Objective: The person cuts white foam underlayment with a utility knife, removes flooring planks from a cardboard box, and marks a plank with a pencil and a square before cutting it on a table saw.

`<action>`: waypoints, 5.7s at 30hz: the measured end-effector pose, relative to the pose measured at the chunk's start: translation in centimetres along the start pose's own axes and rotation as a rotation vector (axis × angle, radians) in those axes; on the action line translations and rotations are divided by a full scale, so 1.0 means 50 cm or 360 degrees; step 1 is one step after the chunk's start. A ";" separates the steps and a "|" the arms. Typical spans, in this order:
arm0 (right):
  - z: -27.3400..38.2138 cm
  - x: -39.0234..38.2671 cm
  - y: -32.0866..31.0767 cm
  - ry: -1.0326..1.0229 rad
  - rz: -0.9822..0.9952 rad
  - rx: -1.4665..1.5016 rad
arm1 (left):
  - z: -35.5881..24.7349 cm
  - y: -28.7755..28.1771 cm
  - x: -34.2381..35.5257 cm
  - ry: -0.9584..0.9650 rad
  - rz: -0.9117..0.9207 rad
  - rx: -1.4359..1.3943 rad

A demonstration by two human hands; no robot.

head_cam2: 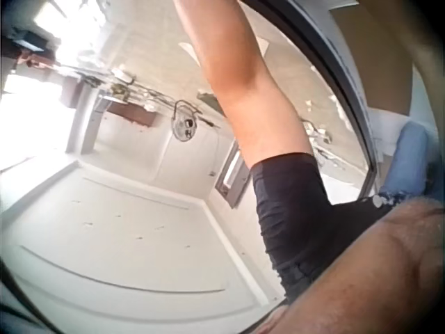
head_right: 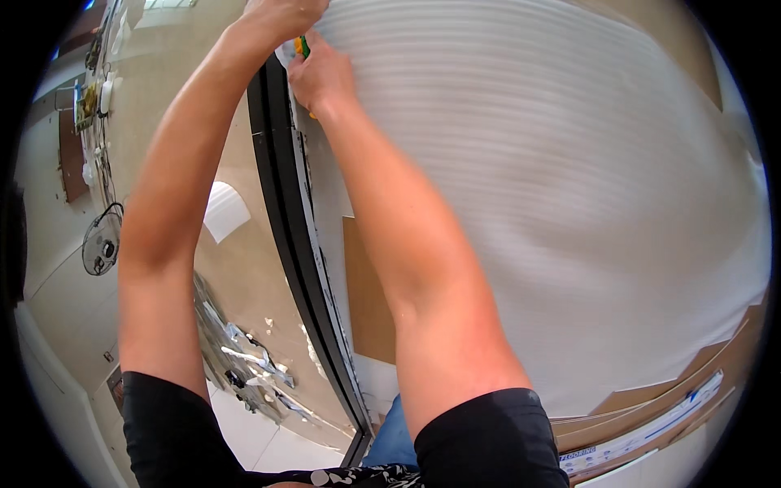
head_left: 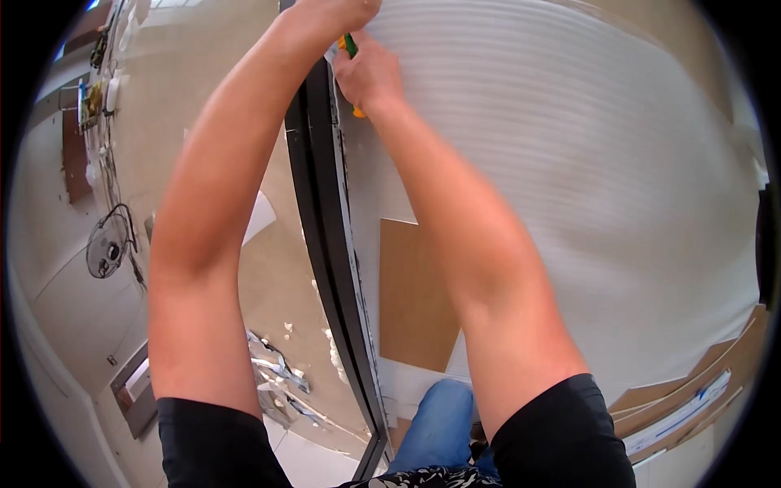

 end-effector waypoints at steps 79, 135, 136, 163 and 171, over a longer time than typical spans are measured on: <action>-0.062 -0.123 0.014 -0.0201 0.0148 -0.0237 | 0.032 0.121 -0.093 0.0630 0.1065 0.0590; 0.006 0.036 -0.063 -0.0855 0.0417 -0.1959 | 0.146 0.036 -0.152 -0.0126 -0.0249 -0.0241; -0.011 0.041 -0.065 -0.0899 0.0304 -0.1949 | 0.146 0.038 -0.145 -0.0229 -0.0184 -0.0372; -0.024 0.054 -0.056 -0.0868 0.0172 -0.2177 | 0.552 -0.233 -0.282 -0.0874 -0.1381 0.1339; -0.031 0.062 -0.051 -0.0942 0.0109 -0.2121 | 0.072 0.107 -0.133 0.0047 0.0290 0.0331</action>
Point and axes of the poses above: each hand's wrist, its own x-axis towards the middle knuckle, its own y-axis out of the palm, z = x × y, the point moved 6 cm from there along x, towards the middle knuckle, and after that the axes turned 14 degrees about -x, right-handed, at the moved point
